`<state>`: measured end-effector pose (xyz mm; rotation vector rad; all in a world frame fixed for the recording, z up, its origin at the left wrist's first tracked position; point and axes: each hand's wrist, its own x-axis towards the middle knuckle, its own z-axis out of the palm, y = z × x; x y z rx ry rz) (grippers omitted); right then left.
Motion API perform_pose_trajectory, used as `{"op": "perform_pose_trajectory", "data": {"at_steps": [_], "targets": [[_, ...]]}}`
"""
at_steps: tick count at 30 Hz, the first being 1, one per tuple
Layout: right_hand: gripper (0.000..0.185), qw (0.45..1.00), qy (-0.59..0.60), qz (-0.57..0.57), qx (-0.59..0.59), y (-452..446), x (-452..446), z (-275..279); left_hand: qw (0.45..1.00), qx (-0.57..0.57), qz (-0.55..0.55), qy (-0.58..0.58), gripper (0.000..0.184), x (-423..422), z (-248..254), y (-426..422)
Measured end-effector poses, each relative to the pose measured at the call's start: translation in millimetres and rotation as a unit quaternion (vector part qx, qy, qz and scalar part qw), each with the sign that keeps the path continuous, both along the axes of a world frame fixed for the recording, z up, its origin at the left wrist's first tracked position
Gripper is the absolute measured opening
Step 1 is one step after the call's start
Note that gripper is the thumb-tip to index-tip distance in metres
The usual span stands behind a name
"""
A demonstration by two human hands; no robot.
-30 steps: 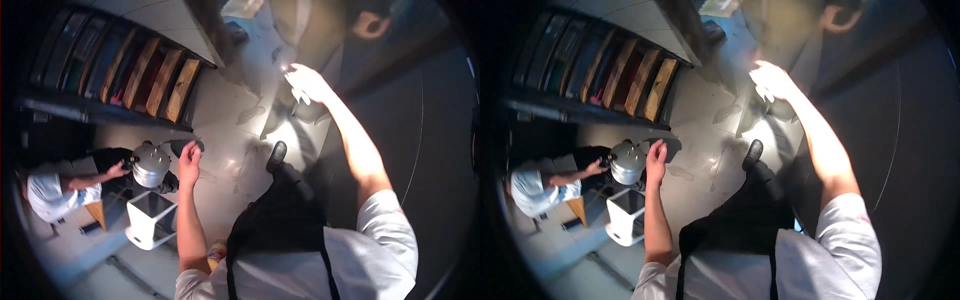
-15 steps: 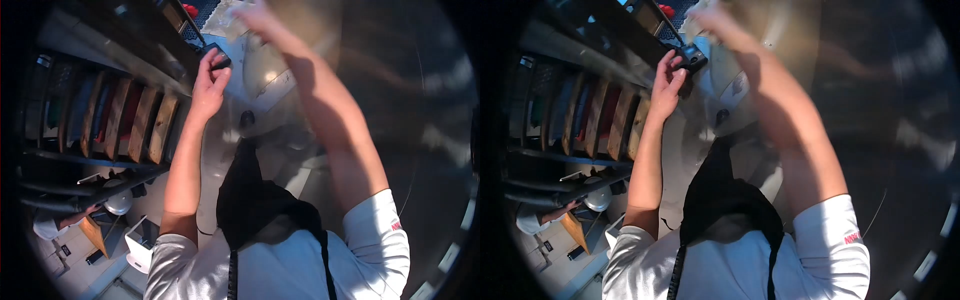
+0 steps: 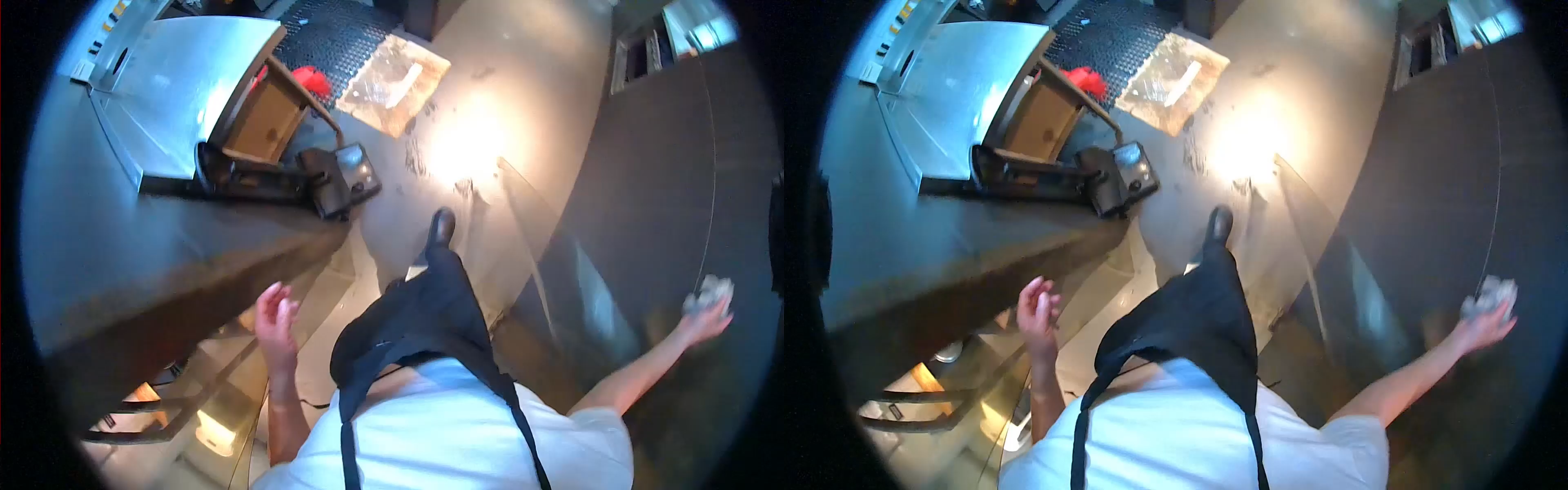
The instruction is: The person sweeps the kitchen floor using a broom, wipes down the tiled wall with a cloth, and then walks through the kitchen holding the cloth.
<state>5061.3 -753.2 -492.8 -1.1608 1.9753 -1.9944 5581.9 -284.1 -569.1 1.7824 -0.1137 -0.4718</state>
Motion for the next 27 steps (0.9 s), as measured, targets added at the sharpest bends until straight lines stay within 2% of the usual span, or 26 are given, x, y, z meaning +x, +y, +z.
{"op": "perform_pose_trajectory", "data": {"at_steps": [1, 2, 3, 4, 5, 6, 7, 8, 9, 10, 11, 12, 13, 14, 15, 17, 20, 23, 24, 27], "targets": [[0.06, 0.998, 0.026, -0.051, 0.001, -7, 6, -8, 0.999, 0.007, 0.032, 0.0, 0.032, 7, 13, -9], [0.038, 0.997, 0.051, -0.011, -0.053, -39, -30, -54, 0.998, -0.002, 0.061, -0.007, 0.029, 14, 18, -17], [0.019, 0.997, 0.014, 0.065, 0.044, -65, 30, -77, 0.994, -0.014, 0.106, 0.02, 0.027, 58, 4, -35], [0.016, 0.982, 0.06, 0.138, 0.112, -102, 40, -139, 0.99, -0.024, 0.136, 0.024, 0.026, 79, -2, -59], [0.017, 0.962, 0.005, 0.182, 0.204, -129, 64, -198, 0.987, -0.033, 0.157, 0.023, 0.026, 91, 0, -82], [0.015, 0.889, 0.059, 0.251, 0.378, -163, 71, -275, 0.981, -0.051, 0.183, 0.049, 0.026, 114, -5, -115], [0.01, 0.879, -0.042, 0.228, 0.416, -186, 119, -342, 0.979, -0.055, 0.187, 0.06, 0.026, 118, 2, -154], [0.009, 0.858, -0.146, 0.208, 0.446, -207, 195, -373, 0.984, -0.076, 0.153, 0.054, 0.026, 120, 13, -184], [0.012, 0.826, -0.155, 0.331, 0.429, -218, 291, -362, 0.987, -0.098, 0.116, 0.044, 0.026, 124, 27, -211], [0.011, 0.771, -0.108, 0.444, 0.444, -235, 404, -326, 0.993, -0.082, 0.076, 0.024, 0.026, 142, 43, -253], [0.023, 0.7, -0.02, 0.507, 0.503, -232, 497, -304, 0.994, -0.104, 0.04, -0.016, 0.025, 158, 50, -266], [0.026, 0.613, -0.033, 0.622, 0.486, -234, 579, -276, 0.993, -0.102, 0.047, -0.03, 0.025, 174, 58, -281], [0.031, 0.511, -0.058, 0.723, 0.46, -231, 665, -225, 0.993, -0.097, 0.055, -0.038, 0.025, 195, 69, -303], [0.034, 0.425, 0.049, 0.78, 0.458, -227, 722, -162, 0.991, -0.11, 0.068, -0.042, 0.024, 216, 78, -319], [0.037, 0.4, 0.277, 0.845, 0.224, -234, 771, -145, 0.99, -0.109, 0.079, -0.053, 0.024, 237, 82, -329], [0.038, 0.384, 0.357, 0.85, 0.046, -250, 856, -101, 0.986, -0.118, 0.089, -0.075, 0.023, 291, 95, -364], [0.038, 0.386, 0.254, 0.885, 0.058, -300, 931, -71, 0.983, -0.156, 0.059, -0.076, 0.023, 384, 83, -406], [0.037, 0.512, 0.293, 0.787, 0.182, -367, 949, -87, 0.983, -0.143, 0.109, -0.027, 0.027, 469, 77, -466], [0.037, 0.546, 0.309, 0.743, 0.235, -388, 948, -95, 0.986, -0.143, 0.084, -0.025, 0.029, 493, 86, -483], [0.037, 0.615, 0.236, 0.652, 0.376, -445, 947, -141, 0.983, -0.176, 0.045, 0.041, 0.036, 571, 95, -535]]}}
